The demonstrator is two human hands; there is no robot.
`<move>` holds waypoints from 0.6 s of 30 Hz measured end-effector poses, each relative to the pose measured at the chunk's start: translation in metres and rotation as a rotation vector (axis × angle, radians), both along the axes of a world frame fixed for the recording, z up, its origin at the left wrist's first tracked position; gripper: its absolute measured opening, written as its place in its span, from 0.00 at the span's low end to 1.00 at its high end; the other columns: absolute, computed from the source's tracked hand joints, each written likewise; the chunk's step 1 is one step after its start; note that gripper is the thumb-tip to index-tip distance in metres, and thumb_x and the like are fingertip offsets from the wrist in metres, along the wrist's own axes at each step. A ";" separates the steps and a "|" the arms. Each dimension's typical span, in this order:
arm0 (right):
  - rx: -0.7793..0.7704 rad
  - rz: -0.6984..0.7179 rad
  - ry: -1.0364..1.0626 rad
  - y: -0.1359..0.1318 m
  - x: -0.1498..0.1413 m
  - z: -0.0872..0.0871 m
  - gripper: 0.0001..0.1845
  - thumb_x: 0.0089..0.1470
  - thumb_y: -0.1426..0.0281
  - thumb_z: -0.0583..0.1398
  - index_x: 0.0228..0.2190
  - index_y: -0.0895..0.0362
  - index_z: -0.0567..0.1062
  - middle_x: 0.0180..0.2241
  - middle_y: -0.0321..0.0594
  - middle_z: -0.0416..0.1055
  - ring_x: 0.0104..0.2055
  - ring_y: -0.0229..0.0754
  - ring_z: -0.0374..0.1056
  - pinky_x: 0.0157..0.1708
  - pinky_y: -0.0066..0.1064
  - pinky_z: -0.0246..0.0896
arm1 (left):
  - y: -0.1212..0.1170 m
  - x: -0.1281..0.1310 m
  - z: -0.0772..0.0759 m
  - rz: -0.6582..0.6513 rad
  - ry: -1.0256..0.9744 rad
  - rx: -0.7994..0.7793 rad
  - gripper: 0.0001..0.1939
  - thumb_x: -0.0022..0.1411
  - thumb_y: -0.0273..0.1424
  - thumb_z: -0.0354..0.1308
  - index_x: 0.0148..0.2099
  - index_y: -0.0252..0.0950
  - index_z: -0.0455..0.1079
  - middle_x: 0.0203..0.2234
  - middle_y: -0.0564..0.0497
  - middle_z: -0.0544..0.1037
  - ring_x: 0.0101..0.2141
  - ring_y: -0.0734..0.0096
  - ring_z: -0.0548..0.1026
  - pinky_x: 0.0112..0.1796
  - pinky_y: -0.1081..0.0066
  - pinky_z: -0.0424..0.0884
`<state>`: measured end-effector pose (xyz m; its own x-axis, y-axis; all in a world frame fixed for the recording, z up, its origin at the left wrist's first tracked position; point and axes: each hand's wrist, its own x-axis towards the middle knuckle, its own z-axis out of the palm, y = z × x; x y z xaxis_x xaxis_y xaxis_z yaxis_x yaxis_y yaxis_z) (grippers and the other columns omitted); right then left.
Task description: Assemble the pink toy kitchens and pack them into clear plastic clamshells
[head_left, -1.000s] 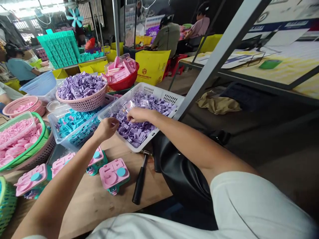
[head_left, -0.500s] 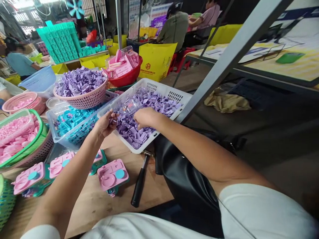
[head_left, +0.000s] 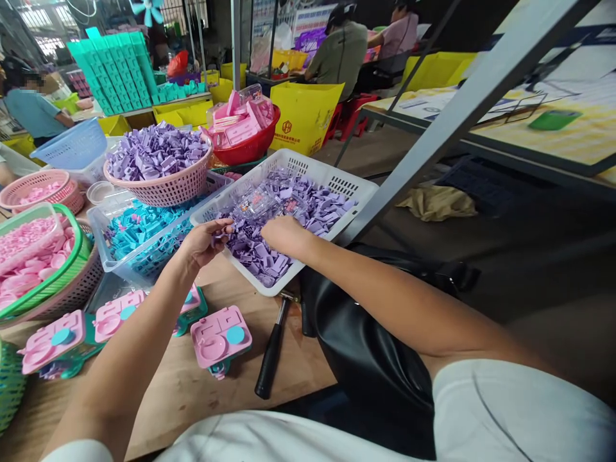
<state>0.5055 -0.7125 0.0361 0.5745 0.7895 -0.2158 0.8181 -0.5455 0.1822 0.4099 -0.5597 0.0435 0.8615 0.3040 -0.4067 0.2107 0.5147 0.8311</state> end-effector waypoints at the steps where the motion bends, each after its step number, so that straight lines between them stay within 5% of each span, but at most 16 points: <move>1: 0.011 -0.016 -0.004 0.000 0.003 0.000 0.18 0.57 0.81 0.55 0.45 0.68 0.81 0.43 0.65 0.77 0.49 0.59 0.75 0.45 0.42 0.71 | -0.001 0.001 0.001 -0.007 0.007 0.004 0.09 0.63 0.18 0.50 0.36 0.25 0.72 0.19 0.50 0.72 0.13 0.84 0.63 0.12 0.85 0.52; 5: 0.085 -0.046 0.018 -0.002 0.012 0.012 0.14 0.59 0.76 0.57 0.42 0.64 0.81 0.43 0.59 0.78 0.47 0.55 0.76 0.44 0.37 0.69 | -0.008 0.003 0.002 -0.015 0.058 0.080 0.09 0.67 0.20 0.51 0.35 0.26 0.70 0.20 0.50 0.72 0.13 0.85 0.62 0.12 0.86 0.49; 10: 0.612 0.028 0.426 -0.003 0.006 0.029 0.09 0.60 0.70 0.58 0.38 0.61 0.78 0.30 0.40 0.79 0.32 0.38 0.75 0.35 0.24 0.65 | -0.017 0.005 0.000 -0.113 0.032 0.043 0.13 0.71 0.32 0.54 0.34 0.29 0.67 0.20 0.51 0.70 0.13 0.85 0.61 0.12 0.86 0.49; 12: 0.677 0.008 0.523 -0.002 0.004 0.029 0.11 0.62 0.69 0.57 0.40 0.62 0.76 0.30 0.39 0.78 0.29 0.36 0.74 0.32 0.23 0.64 | -0.017 0.004 -0.001 -0.150 0.000 -0.004 0.15 0.72 0.31 0.51 0.32 0.30 0.65 0.19 0.52 0.69 0.13 0.87 0.60 0.12 0.87 0.48; 14: 0.589 -0.045 0.494 -0.003 0.005 0.025 0.14 0.64 0.67 0.55 0.42 0.62 0.76 0.34 0.41 0.79 0.31 0.37 0.75 0.34 0.24 0.65 | -0.014 0.000 -0.001 -0.114 -0.024 -0.036 0.15 0.72 0.28 0.49 0.31 0.31 0.63 0.18 0.53 0.67 0.13 0.87 0.58 0.12 0.88 0.47; 18: -0.009 -0.084 0.226 -0.004 0.007 0.012 0.18 0.62 0.61 0.59 0.46 0.60 0.78 0.47 0.51 0.78 0.49 0.50 0.74 0.46 0.33 0.67 | 0.000 -0.020 0.002 -0.019 -0.118 -0.175 0.13 0.72 0.27 0.47 0.31 0.33 0.62 0.19 0.53 0.67 0.14 0.86 0.59 0.12 0.88 0.47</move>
<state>0.5126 -0.7169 0.0485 0.5745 0.7385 -0.3531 0.7905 -0.6125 0.0051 0.3900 -0.5595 0.0454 0.9111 0.2210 -0.3480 0.1285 0.6499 0.7491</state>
